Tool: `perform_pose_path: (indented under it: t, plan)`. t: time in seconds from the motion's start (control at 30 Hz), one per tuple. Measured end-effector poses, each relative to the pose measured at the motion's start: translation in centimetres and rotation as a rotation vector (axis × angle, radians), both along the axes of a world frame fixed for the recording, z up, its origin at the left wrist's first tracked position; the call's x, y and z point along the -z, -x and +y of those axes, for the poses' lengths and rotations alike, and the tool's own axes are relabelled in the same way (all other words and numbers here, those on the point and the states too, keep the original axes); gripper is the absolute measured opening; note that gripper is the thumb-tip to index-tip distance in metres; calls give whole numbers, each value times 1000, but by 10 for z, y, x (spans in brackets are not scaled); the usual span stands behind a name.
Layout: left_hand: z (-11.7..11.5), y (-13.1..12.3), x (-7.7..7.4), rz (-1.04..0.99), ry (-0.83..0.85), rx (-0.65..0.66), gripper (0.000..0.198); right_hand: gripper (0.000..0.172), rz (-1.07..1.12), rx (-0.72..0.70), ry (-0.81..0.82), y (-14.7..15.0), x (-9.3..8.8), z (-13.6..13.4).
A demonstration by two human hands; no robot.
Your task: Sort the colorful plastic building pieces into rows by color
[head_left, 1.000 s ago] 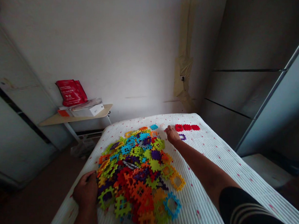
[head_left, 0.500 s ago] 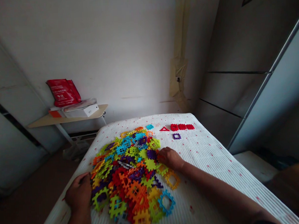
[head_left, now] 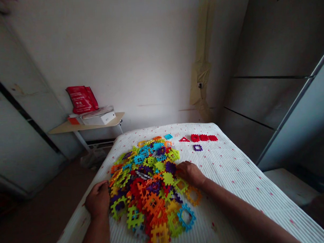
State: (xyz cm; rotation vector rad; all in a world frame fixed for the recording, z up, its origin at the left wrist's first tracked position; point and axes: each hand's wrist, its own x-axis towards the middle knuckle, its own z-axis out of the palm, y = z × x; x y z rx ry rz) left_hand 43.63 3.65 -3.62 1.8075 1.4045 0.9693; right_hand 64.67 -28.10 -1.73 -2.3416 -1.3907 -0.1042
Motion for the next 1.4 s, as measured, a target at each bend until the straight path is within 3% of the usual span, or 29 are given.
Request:
perform_pose_path:
  t: [0.33, 0.53, 0.77, 0.9, 1.07, 1.2, 1.4]
  plan:
    - [0, 1, 3, -24, -7, -2, 29, 17, 66, -36, -28, -3, -4, -14]
    - [2, 1, 7, -42, -11, 3, 29, 18, 165, 26, -41, -2, -8, -14]
    - [1, -1, 6, -50, -19, -2, 28, 18, 238, -24, -168, -13, -8, -15]
    - [-1, -1, 2, -29, -22, -17, 27, 23, 206, 101, -248, -30, -16, 5]
    - [-1, 0, 3, -23, -28, -16, 26, 22, 136, 295, -67, -45, -28, 54]
    - [0, 0, 5, -21, -22, -19, 27, 26, 136, 414, -16, -47, -26, 86]
    - [1, -1, 5, -20, 0, -33, 28, 34, 199, 493, 40, -49, -19, 95]
